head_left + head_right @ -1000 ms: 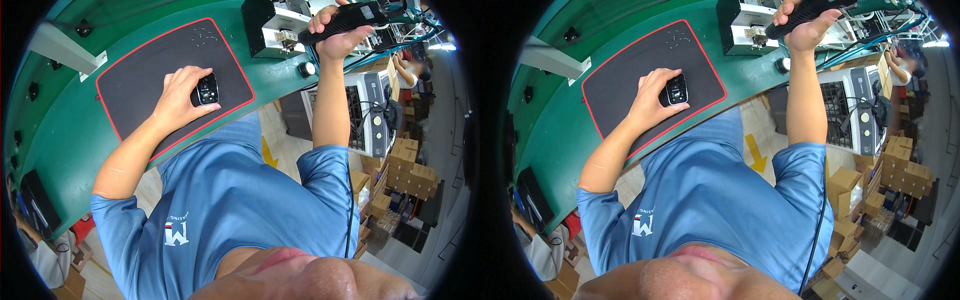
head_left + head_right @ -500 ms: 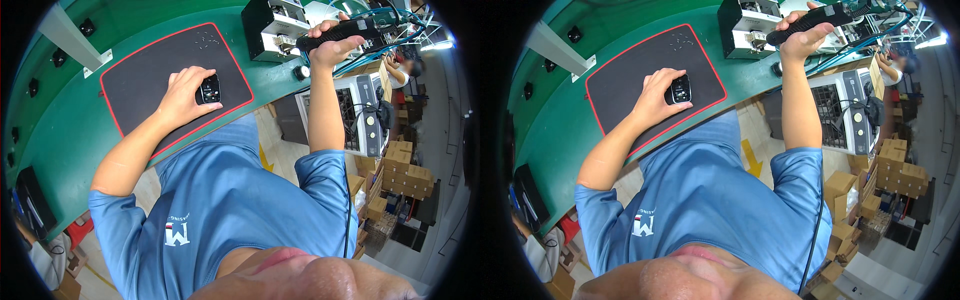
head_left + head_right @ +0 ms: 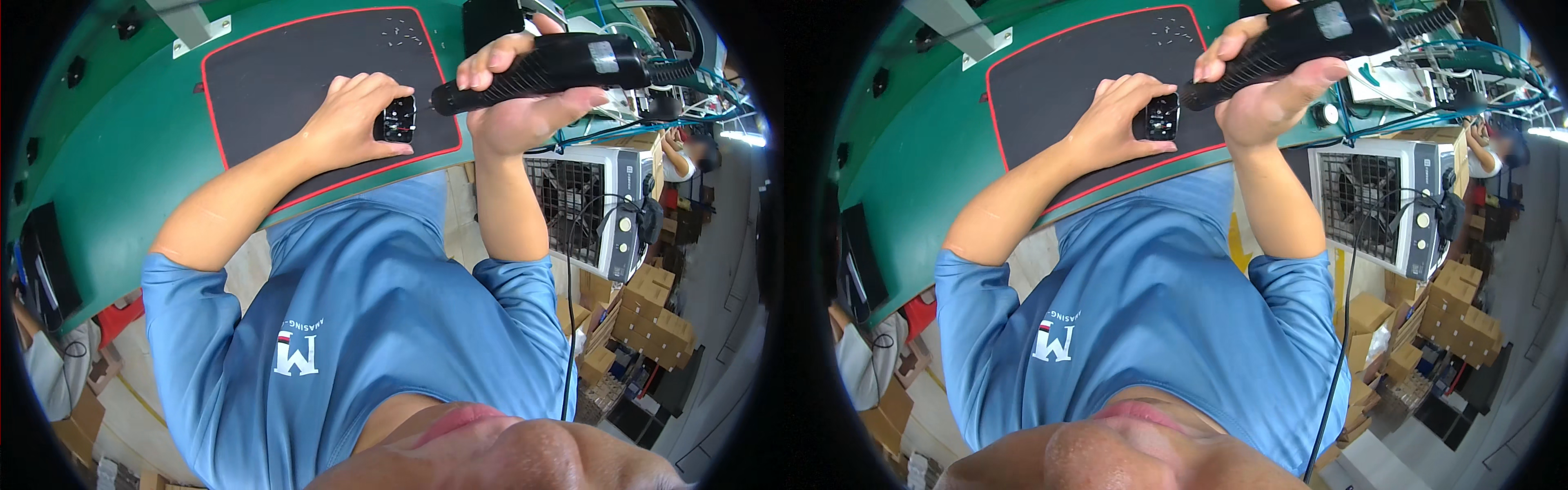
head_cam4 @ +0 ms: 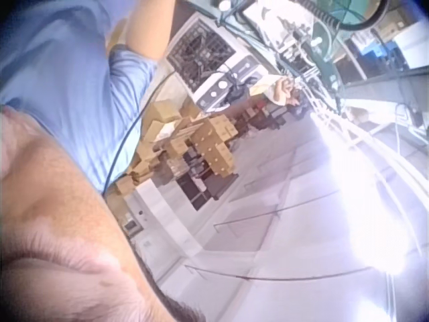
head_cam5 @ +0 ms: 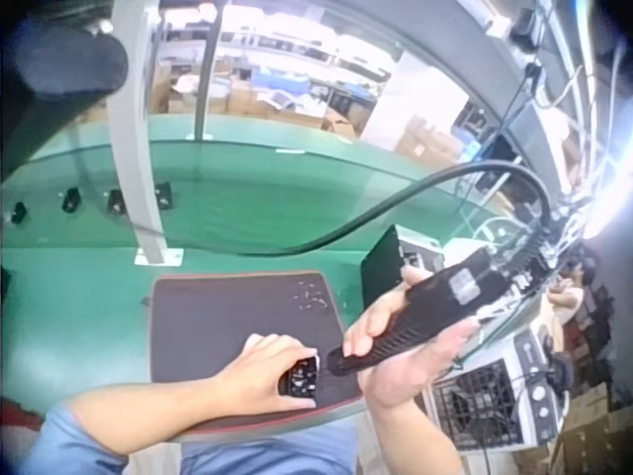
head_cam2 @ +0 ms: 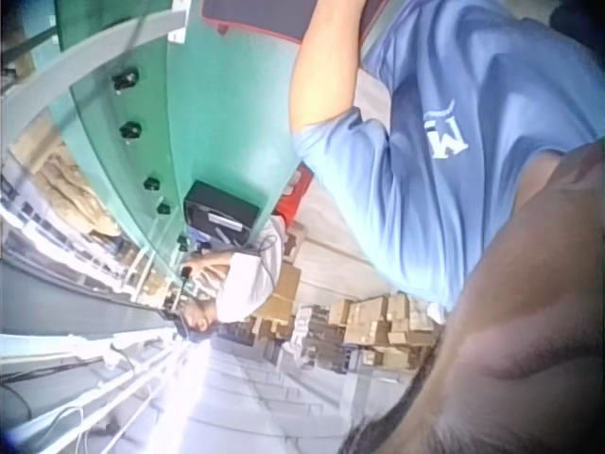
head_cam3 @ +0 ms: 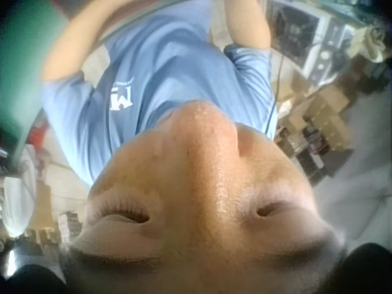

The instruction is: The person is assembling plastic electronic housings, likely key fobs, by placing circuit boards inside and using an electric screwdriver to secure screws.

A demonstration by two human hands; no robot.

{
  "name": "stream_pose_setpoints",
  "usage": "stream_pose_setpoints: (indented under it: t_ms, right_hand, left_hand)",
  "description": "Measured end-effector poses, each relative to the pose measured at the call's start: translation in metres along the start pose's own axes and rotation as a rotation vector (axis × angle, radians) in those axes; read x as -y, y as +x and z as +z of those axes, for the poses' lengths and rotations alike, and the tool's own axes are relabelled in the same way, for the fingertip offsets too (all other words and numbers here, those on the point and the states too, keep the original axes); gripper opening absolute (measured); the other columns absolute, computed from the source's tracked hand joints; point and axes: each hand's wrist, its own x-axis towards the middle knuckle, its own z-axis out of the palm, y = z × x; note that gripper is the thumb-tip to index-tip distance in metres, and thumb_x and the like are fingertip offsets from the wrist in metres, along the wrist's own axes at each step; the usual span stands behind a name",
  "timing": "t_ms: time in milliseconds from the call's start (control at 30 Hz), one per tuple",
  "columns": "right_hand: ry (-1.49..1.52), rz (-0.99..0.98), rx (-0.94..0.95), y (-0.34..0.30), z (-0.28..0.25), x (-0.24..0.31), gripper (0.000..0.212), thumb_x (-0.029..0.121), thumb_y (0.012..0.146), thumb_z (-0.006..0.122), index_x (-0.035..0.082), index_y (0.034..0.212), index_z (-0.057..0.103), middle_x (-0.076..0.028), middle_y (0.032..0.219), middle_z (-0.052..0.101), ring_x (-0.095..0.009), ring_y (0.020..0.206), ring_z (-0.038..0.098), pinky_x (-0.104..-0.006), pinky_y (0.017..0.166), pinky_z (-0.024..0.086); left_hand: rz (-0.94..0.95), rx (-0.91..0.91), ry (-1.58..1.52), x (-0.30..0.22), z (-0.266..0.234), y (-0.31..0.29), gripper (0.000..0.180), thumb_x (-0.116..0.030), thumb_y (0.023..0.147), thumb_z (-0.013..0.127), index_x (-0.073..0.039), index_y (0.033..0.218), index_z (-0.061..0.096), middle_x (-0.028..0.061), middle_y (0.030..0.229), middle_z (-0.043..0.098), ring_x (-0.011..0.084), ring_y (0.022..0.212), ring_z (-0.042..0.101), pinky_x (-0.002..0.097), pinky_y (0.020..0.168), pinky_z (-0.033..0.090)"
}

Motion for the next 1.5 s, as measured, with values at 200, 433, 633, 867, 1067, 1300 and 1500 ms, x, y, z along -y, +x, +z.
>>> stream_pose_setpoints:
  t_ms: [200, 433, 633, 867, 1067, 1300, 1500]
  right_hand:
    - [0.088, 0.029, 0.03, -0.008, 0.008, -0.016, 0.101, 0.09, 0.085, 0.025, 0.006, 0.134, 0.052, -0.009, 0.076, 0.058, -0.019, 0.054, 0.053, -0.0364, 0.049, 0.049]
    - [0.027, 0.037, 0.036, -0.015, 0.01, -0.022, 0.101, 0.091, 0.084, 0.027, 0.005, 0.133, 0.051, -0.009, 0.074, 0.057, -0.019, 0.054, 0.054, -0.0364, 0.048, 0.049]
    - [0.03, 0.025, 0.025, -0.014, 0.011, -0.022, 0.102, 0.091, 0.084, 0.028, 0.004, 0.133, 0.05, -0.01, 0.074, 0.056, -0.019, 0.053, 0.054, -0.0358, 0.048, 0.049]
    - [0.016, 0.033, 0.031, -0.011, 0.009, -0.021, 0.102, 0.091, 0.084, 0.029, 0.004, 0.134, 0.05, -0.009, 0.075, 0.056, -0.019, 0.053, 0.054, -0.0357, 0.048, 0.049]
    - [0.027, 0.068, 0.025, -0.022, 0.008, -0.022, 0.102, 0.093, 0.081, 0.029, 0.006, 0.131, 0.051, -0.009, 0.075, 0.057, -0.018, 0.055, 0.055, -0.035, 0.05, 0.049]
    - [-0.074, 0.18, -0.041, -0.024, 0.018, -0.026, 0.099, 0.094, 0.08, 0.026, 0.008, 0.122, 0.053, -0.007, 0.074, 0.056, -0.016, 0.055, 0.053, -0.0328, 0.052, 0.048]
    - [0.007, 0.162, -0.096, 0.002, 0.026, -0.014, 0.089, 0.084, 0.089, 0.037, 0.004, 0.126, 0.05, -0.007, 0.076, 0.055, -0.019, 0.057, 0.055, -0.0346, 0.054, 0.05]
  left_hand:
    - [0.044, -0.068, 0.001, 0.003, 0.004, -0.001, 0.072, -0.04, 0.069, 0.089, -0.009, 0.128, 0.06, 0.006, 0.116, 0.061, 0.0264, 0.108, 0.058, 0.0413, 0.093, 0.038]
    - [0.022, -0.048, 0.003, 0.001, 0.002, -0.001, 0.072, -0.039, 0.068, 0.089, -0.009, 0.128, 0.061, 0.0061, 0.116, 0.061, 0.0268, 0.109, 0.058, 0.0415, 0.092, 0.039]
    - [0.015, -0.058, 0.002, 0.002, 0.003, 0.001, 0.072, -0.04, 0.068, 0.089, -0.008, 0.127, 0.061, 0.0068, 0.115, 0.061, 0.0269, 0.109, 0.058, 0.0413, 0.092, 0.039]
    - [0.008, -0.059, 0.006, 0.003, 0.003, 0.002, 0.073, -0.04, 0.068, 0.089, -0.008, 0.127, 0.061, 0.0069, 0.114, 0.061, 0.027, 0.109, 0.057, 0.041, 0.092, 0.038]
    - [0.006, -0.046, -0.01, -0.001, 0.005, 0.0, 0.073, -0.041, 0.067, 0.09, -0.006, 0.126, 0.062, 0.0073, 0.112, 0.062, 0.0268, 0.106, 0.059, 0.0408, 0.091, 0.04]
    - [0.009, -0.022, 0.009, -0.003, 0.001, -0.001, 0.074, -0.043, 0.068, 0.089, -0.005, 0.126, 0.063, 0.0073, 0.108, 0.062, 0.0262, 0.104, 0.06, 0.0414, 0.09, 0.04]
    - [0.024, 0.016, 0.101, -0.009, -0.015, 0.009, 0.07, -0.042, 0.069, 0.087, -0.007, 0.122, 0.059, 0.01, 0.11, 0.06, 0.0309, 0.106, 0.058, 0.0427, 0.087, 0.038]
